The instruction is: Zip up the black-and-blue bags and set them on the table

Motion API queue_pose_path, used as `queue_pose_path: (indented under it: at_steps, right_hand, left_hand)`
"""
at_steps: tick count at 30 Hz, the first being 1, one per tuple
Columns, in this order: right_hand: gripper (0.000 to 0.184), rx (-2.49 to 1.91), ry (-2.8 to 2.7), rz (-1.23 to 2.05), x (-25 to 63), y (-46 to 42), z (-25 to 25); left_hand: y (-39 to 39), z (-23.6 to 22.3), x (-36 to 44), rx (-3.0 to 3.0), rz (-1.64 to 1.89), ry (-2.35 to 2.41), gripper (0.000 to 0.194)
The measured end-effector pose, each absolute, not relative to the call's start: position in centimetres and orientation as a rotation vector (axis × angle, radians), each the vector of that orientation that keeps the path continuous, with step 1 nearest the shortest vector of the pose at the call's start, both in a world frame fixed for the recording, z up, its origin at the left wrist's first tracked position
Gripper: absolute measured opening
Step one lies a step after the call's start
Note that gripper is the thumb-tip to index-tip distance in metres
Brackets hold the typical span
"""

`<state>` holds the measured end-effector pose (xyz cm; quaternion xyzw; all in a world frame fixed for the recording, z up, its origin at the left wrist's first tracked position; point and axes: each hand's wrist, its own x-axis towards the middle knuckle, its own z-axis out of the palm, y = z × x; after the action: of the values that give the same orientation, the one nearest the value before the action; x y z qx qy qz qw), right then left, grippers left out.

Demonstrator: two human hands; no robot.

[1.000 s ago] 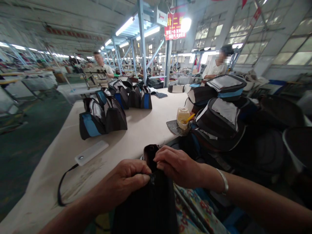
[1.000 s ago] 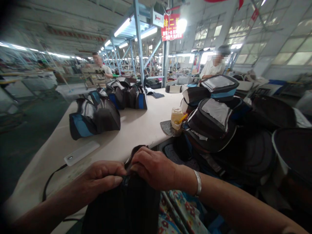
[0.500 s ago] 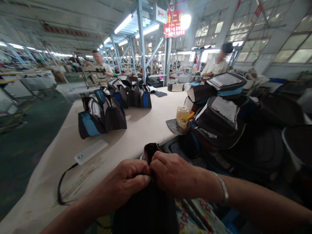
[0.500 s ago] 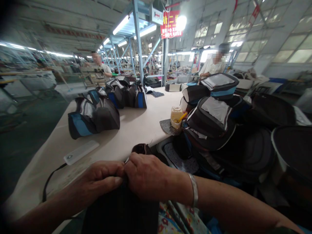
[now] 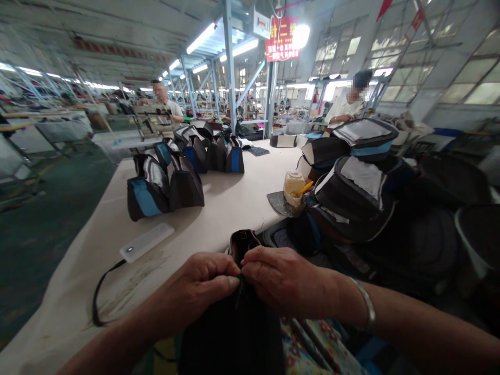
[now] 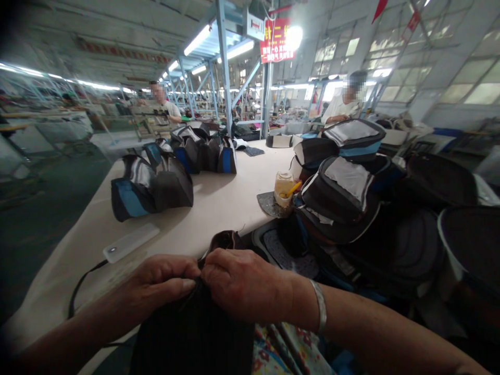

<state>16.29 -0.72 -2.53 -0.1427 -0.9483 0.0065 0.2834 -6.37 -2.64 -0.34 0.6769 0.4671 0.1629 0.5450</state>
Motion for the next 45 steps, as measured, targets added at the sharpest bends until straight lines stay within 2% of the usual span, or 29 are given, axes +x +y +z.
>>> queue_pose_path:
  at_steps: [7, 9, 15, 19, 24, 31, 39, 45]
  right_hand:
    - [0.012, -0.486, -2.591, 0.085, 15.4, 0.0, -2.7]
    - [0.010, -0.461, -2.587, 0.315, 15.4, 1.2, -2.0]
    - [0.006, -0.434, -2.406, 1.460, 15.7, 4.5, -1.2]
    - [0.013, -0.412, -2.139, 1.777, 15.2, 4.8, -2.6]
    - [0.016, -0.457, -1.947, 1.890, 15.3, 4.1, -3.3]
    - [0.033, -0.533, -1.946, 1.771, 15.6, 2.4, -3.5]
    - [0.024, -0.607, -1.879, 1.829, 15.3, 1.9, -4.0]
    - [0.023, -0.593, -1.844, 1.868, 15.2, 1.9, -4.3]
  left_hand:
    - [-2.7, -0.1, -6.1, 1.707, 0.418, 1.133, 0.028]
    - [-2.5, 0.1, -6.2, 1.710, 0.400, 1.096, 0.027]
    - [-2.0, 0.3, -6.2, 1.602, 0.355, 1.010, 0.027]
    - [-1.9, -0.1, -6.1, 1.569, 0.355, 1.081, 0.025]
    - [-1.6, -0.6, -6.2, 1.552, 0.360, 1.099, 0.025]
    - [-1.5, -1.0, -6.1, 1.612, 0.402, 1.116, 0.025]
    - [-1.7, -0.9, -6.0, 1.602, 0.402, 1.094, 0.026]
    - [-2.0, -0.9, -5.8, 1.611, 0.359, 1.152, 0.037]
